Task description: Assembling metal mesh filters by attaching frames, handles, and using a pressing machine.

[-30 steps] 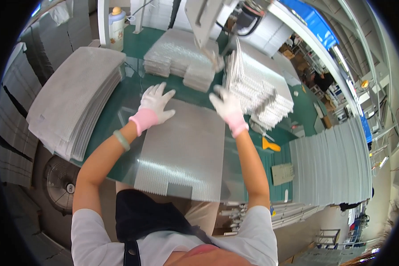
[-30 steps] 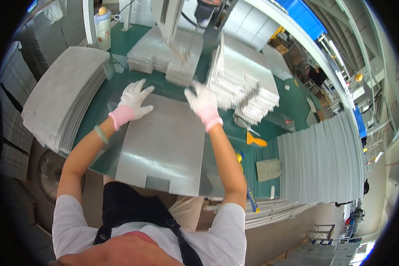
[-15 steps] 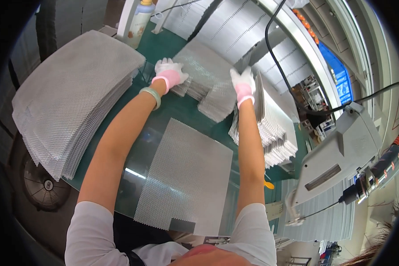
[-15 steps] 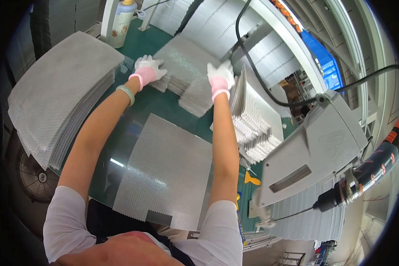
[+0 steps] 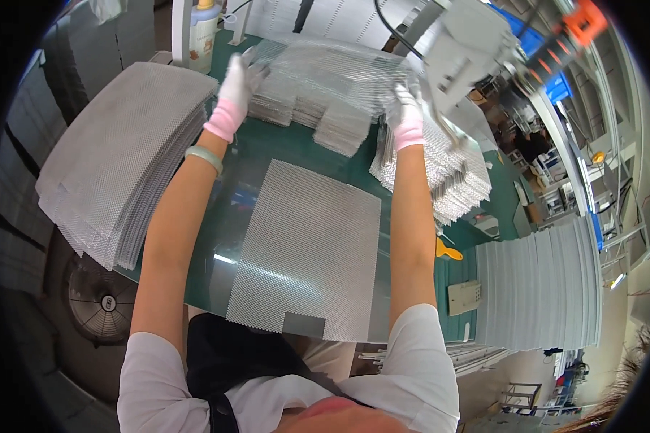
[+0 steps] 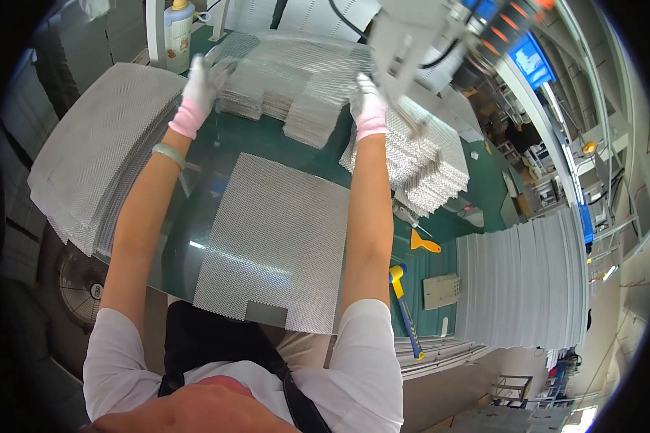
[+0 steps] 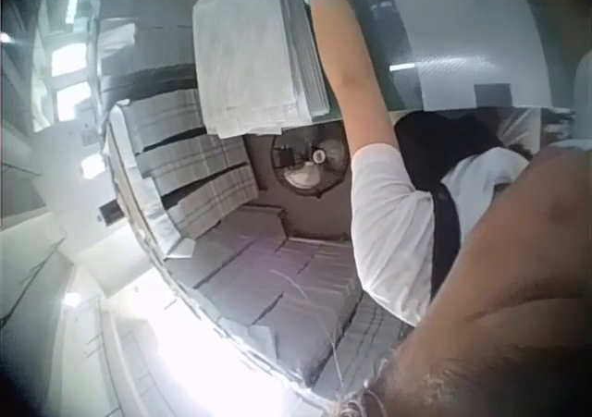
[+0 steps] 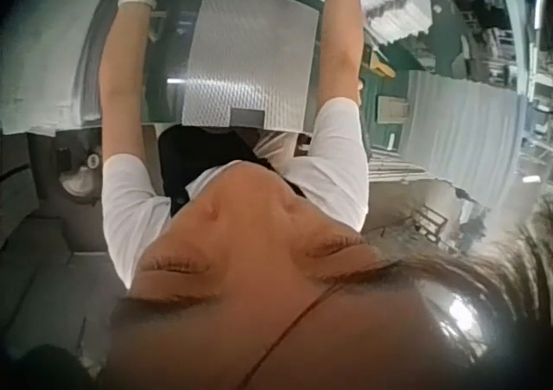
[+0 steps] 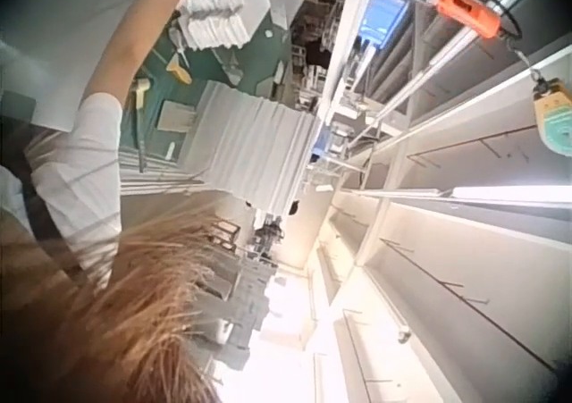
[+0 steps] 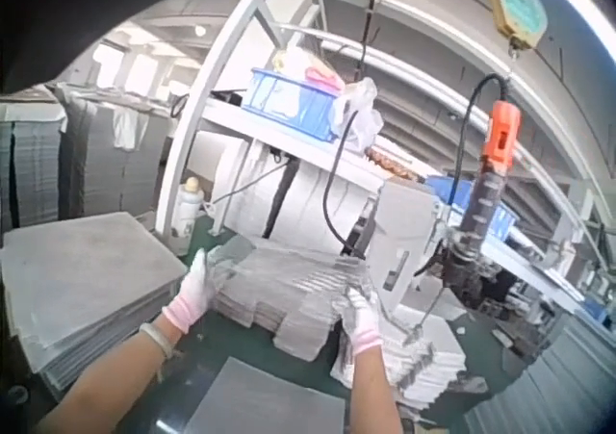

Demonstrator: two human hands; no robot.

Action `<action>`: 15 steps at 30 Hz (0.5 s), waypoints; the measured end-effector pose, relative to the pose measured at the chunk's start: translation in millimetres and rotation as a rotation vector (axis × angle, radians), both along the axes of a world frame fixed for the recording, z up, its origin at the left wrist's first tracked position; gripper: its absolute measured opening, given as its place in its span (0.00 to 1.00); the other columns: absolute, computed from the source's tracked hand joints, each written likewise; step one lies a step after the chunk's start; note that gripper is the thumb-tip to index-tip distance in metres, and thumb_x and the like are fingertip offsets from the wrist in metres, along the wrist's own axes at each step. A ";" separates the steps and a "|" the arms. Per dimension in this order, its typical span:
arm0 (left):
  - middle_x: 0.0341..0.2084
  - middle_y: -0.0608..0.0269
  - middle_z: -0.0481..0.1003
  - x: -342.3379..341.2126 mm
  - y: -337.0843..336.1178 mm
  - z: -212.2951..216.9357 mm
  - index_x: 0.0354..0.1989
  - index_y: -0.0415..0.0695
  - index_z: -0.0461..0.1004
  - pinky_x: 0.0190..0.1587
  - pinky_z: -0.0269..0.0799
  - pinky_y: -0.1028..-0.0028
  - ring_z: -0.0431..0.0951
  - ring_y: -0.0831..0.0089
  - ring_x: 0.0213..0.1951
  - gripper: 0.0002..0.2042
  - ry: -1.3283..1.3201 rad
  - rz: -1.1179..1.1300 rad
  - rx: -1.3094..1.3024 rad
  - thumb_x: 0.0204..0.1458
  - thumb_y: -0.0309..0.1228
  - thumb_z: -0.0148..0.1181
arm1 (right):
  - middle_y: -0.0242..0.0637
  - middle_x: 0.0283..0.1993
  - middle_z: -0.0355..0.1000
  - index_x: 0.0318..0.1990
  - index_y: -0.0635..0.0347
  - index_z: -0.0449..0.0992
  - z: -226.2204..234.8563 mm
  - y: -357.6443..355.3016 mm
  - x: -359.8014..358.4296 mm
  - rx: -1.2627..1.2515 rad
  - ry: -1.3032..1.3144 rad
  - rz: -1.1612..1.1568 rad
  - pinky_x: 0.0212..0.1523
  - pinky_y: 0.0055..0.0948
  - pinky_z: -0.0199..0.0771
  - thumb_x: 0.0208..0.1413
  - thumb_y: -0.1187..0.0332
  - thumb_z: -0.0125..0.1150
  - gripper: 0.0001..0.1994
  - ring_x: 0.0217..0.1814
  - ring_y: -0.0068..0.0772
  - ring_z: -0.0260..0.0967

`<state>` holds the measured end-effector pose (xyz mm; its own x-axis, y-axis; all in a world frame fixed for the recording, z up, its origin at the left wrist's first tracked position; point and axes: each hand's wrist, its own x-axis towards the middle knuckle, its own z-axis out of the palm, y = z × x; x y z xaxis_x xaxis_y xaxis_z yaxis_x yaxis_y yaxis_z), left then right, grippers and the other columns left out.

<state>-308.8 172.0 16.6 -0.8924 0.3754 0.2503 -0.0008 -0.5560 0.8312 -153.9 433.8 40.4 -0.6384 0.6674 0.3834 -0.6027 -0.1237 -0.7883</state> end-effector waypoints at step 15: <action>0.54 0.62 0.60 26.8 -39.2 8.0 0.60 0.42 0.52 0.48 0.63 0.82 0.64 0.80 0.46 0.31 0.278 -0.138 -0.225 0.45 0.14 0.51 | 0.46 0.55 0.62 0.59 0.70 0.51 -27.2 -14.0 28.0 0.455 -0.688 0.091 0.58 0.24 0.55 0.54 0.63 0.52 0.29 0.58 0.35 0.57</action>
